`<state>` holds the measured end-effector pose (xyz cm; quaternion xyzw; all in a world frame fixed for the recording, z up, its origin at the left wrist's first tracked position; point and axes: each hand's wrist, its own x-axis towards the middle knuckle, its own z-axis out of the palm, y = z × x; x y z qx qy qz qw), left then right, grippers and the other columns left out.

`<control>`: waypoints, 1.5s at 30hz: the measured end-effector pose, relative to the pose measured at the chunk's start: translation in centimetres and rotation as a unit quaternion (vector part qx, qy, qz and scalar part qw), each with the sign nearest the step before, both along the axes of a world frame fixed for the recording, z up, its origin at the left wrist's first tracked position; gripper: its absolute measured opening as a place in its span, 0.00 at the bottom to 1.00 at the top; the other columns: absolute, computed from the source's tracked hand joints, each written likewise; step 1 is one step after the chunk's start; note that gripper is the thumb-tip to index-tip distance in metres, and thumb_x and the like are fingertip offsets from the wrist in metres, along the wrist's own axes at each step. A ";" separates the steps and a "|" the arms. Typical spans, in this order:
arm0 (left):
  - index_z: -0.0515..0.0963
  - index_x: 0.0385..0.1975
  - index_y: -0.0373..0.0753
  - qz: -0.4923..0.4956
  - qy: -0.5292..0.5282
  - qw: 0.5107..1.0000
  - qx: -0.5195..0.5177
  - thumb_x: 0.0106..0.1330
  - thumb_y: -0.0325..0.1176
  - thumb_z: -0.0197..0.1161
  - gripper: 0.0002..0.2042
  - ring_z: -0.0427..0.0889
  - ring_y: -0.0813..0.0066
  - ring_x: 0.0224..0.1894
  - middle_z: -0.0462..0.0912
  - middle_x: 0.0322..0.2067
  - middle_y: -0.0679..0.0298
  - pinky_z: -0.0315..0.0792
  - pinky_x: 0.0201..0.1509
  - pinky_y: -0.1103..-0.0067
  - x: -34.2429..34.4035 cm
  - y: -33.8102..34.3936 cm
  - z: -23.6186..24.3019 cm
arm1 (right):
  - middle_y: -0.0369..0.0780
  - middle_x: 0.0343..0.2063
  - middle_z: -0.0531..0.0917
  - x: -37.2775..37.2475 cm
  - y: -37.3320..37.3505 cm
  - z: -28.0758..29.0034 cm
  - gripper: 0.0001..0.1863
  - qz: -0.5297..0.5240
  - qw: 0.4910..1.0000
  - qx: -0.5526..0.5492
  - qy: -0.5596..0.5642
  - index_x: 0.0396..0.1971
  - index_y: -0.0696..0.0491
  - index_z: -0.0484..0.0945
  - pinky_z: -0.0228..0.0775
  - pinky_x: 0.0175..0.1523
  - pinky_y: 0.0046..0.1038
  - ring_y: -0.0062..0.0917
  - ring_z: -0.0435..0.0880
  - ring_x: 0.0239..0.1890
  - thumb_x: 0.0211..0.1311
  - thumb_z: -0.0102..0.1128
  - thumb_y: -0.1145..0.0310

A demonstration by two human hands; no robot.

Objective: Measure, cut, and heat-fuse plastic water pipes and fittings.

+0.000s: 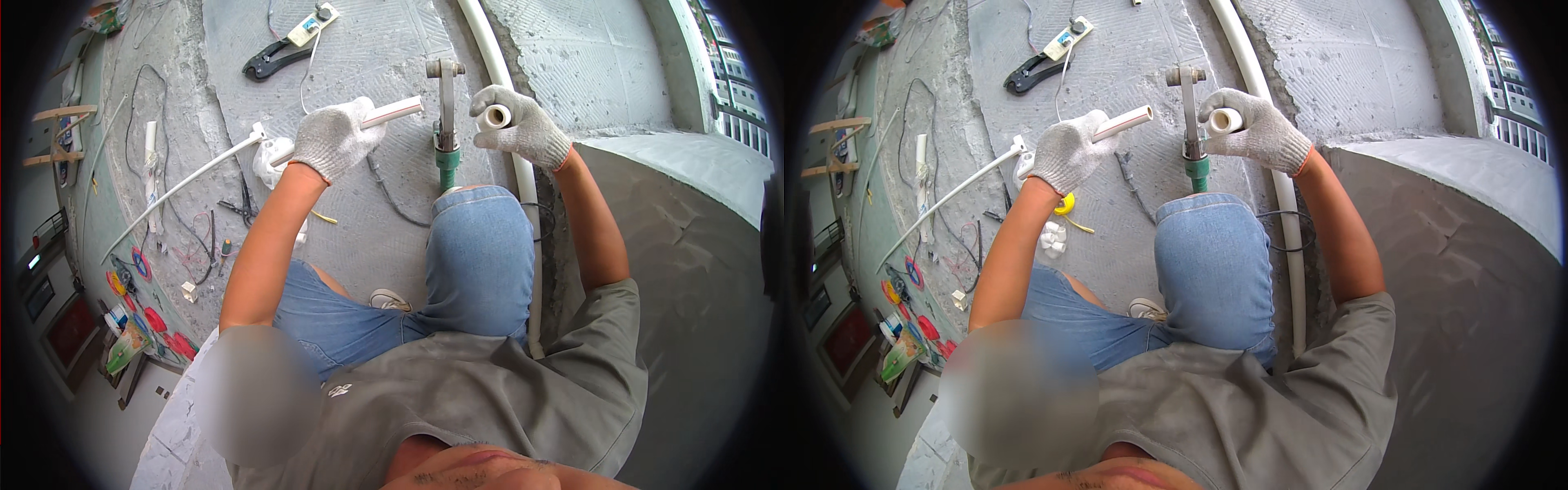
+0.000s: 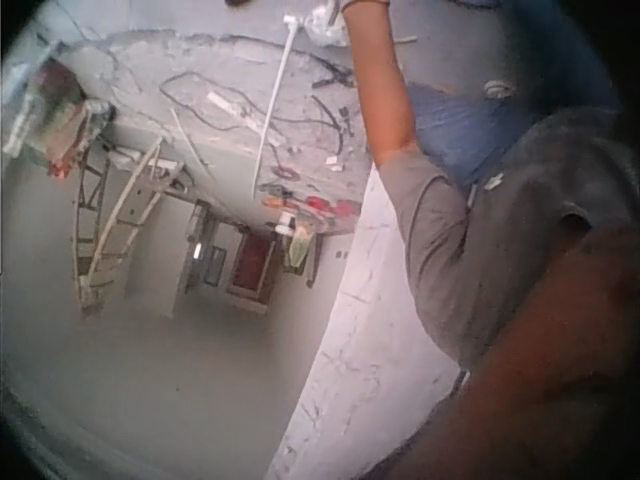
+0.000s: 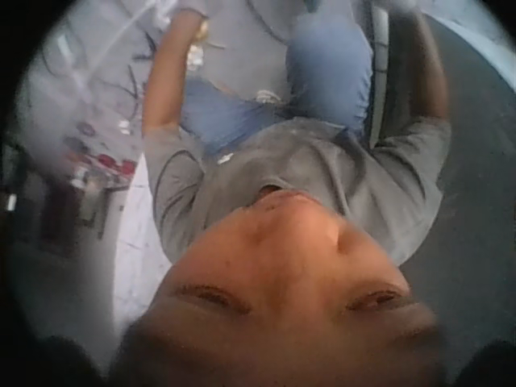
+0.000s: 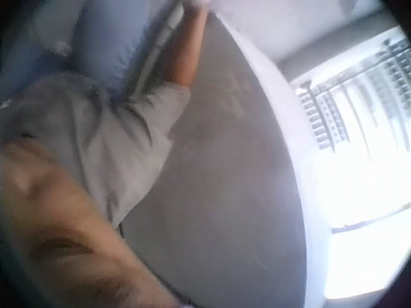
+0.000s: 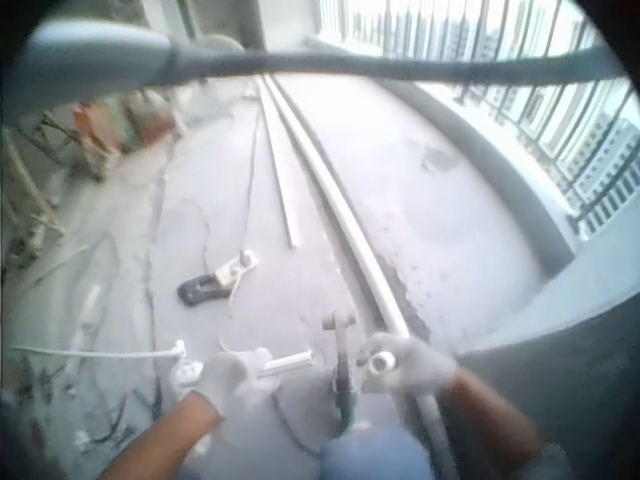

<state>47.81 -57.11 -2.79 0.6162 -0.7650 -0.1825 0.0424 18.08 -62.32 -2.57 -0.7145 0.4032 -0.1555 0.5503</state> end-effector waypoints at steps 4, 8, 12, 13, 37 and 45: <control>0.76 0.26 0.42 0.018 -0.008 0.999 0.048 0.59 0.46 0.61 0.13 0.82 0.51 0.26 0.80 0.20 0.52 0.75 0.30 0.61 0.0 -1.4 -0.6 | 0.34 0.38 0.81 0.0 -1.2 -0.4 0.23 0.005 0.996 0.035 -0.079 0.40 0.50 0.78 0.70 0.54 0.28 0.22 0.79 0.45 0.42 0.78 0.66; 0.75 0.27 0.41 0.030 -0.023 0.996 0.086 0.58 0.47 0.61 0.14 0.82 0.50 0.26 0.80 0.20 0.51 0.75 0.31 0.61 0.0 -2.5 -1.1 | 0.35 0.39 0.81 -0.1 -2.1 -0.7 0.24 0.014 0.998 0.000 -0.054 0.39 0.50 0.80 0.72 0.53 0.31 0.24 0.80 0.46 0.41 0.79 0.61; 0.75 0.27 0.41 0.040 -0.035 0.991 0.120 0.58 0.47 0.60 0.14 0.82 0.50 0.26 0.79 0.20 0.51 0.75 0.31 0.61 -0.3 -3.3 -1.5 | 0.37 0.37 0.82 -0.3 -3.2 -0.4 0.23 0.025 0.994 -0.081 -0.068 0.38 0.51 0.80 0.75 0.52 0.33 0.27 0.82 0.43 0.41 0.79 0.61; 0.75 0.27 0.41 0.039 -0.033 0.992 0.118 0.58 0.47 0.60 0.14 0.82 0.50 0.26 0.79 0.20 0.51 0.75 0.31 0.61 -0.4 -3.5 -1.6 | 0.37 0.36 0.82 -0.4 -3.5 -0.2 0.23 0.033 0.990 -0.117 -0.076 0.37 0.51 0.80 0.75 0.51 0.33 0.27 0.82 0.42 0.40 0.79 0.61; 0.80 0.43 0.34 0.028 0.335 0.932 0.137 0.61 0.37 0.66 0.15 0.85 0.74 0.36 0.84 0.34 0.59 0.79 0.38 0.78 -7.0 -5.6 3.8 | 0.40 0.33 0.84 1.3 -3.7 -1.5 0.26 0.059 0.995 -0.076 -0.030 0.44 0.51 0.77 0.78 0.45 0.31 0.32 0.86 0.38 0.44 0.76 0.59; 0.79 0.43 0.32 0.087 0.332 0.897 0.280 0.60 0.37 0.65 0.16 0.80 0.82 0.24 0.80 0.24 0.65 0.77 0.27 0.83 -7.0 -6.2 3.9 | 0.38 0.30 0.84 2.8 -3.1 -1.1 0.25 0.115 0.965 -0.218 0.088 0.42 0.49 0.75 0.77 0.39 0.34 0.32 0.86 0.34 0.41 0.74 0.64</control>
